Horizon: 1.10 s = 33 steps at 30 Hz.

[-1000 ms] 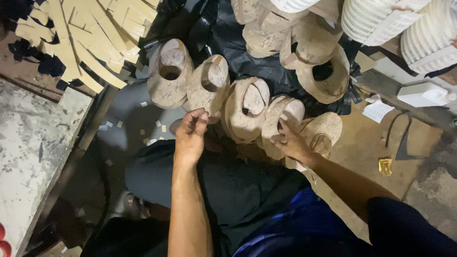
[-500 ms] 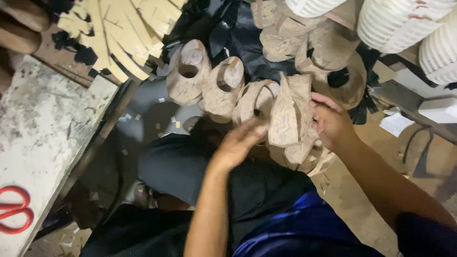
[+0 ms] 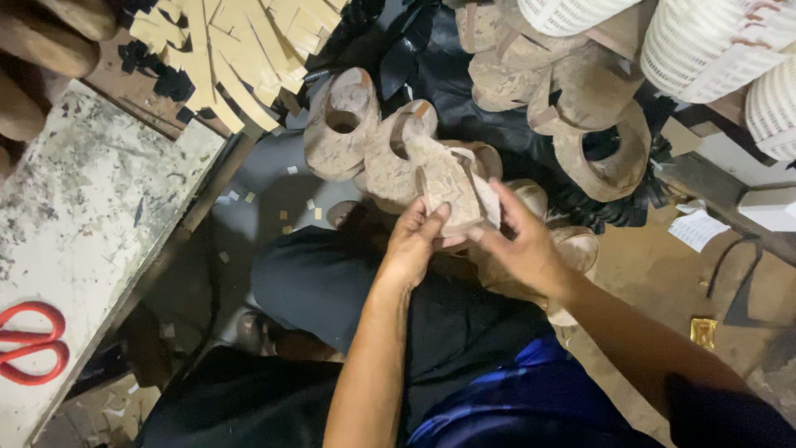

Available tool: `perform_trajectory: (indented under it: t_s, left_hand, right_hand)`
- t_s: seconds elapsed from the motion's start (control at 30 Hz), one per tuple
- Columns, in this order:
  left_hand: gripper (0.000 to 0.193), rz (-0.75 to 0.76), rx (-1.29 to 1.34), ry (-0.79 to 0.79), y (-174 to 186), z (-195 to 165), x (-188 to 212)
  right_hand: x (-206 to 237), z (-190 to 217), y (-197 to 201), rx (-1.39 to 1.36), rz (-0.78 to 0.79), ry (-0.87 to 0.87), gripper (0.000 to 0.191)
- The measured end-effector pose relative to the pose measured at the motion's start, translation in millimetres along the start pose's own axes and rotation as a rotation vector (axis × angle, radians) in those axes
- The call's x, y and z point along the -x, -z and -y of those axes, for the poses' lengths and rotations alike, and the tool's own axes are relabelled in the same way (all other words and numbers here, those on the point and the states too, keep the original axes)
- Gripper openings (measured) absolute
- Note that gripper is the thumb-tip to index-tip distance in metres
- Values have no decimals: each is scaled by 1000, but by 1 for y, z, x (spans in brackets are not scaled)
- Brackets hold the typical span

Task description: The person sits on the workshop floor and gathers cut shoe upper pieces one at a time from a pile, aligning and stacking them into a neat bundle. They press the stack together, secure it with a strap and tape, and set the finished bundle aside.

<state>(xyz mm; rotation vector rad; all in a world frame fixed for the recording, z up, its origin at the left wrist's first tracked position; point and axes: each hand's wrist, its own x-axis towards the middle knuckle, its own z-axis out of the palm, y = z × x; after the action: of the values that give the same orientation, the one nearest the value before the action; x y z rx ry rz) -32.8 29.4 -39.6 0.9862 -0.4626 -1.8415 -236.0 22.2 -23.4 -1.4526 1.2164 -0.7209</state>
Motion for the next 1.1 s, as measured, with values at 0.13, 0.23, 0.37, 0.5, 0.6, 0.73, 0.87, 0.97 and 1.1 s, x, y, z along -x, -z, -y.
perform_trajectory:
  t_s: [0.13, 0.23, 0.37, 0.5, 0.6, 0.73, 0.87, 0.97, 1.1]
  left_hand:
    - [26, -123, 12, -49, 18, -5, 9]
    - [18, -180, 187, -174, 38, -8, 15]
    - [25, -64, 416, -255, 57, -15, 23]
    - [30, -67, 527, -167, 46, -20, 27]
    - [37, -154, 472, -36, 26, -27, 34]
    - [53, 73, 410, -25, -3, -32, 43]
    - [64, 202, 462, 43, -17, -34, 60]
    - [66, 260, 461, 15, -15, -35, 66]
    - [68, 291, 594, -21, -4, -36, 75]
  right_hand:
    - [-18, -32, 30, -48, -300, -14, 45]
    - [-29, -39, 104, 492, -536, 284, 35]
    - [-26, -27, 206, 148, -661, 338, 23]
    - [1, -4, 240, -30, -525, 314, 24]
    - [22, 14, 234, -173, -432, 330, 24]
    - [21, 25, 224, -288, -378, 365, 25]
    - [7, 25, 226, -330, -353, 372, 26]
    - [-6, 21, 219, -360, -302, 325, 27]
    - [-28, 10, 166, -444, -99, 161, 28]
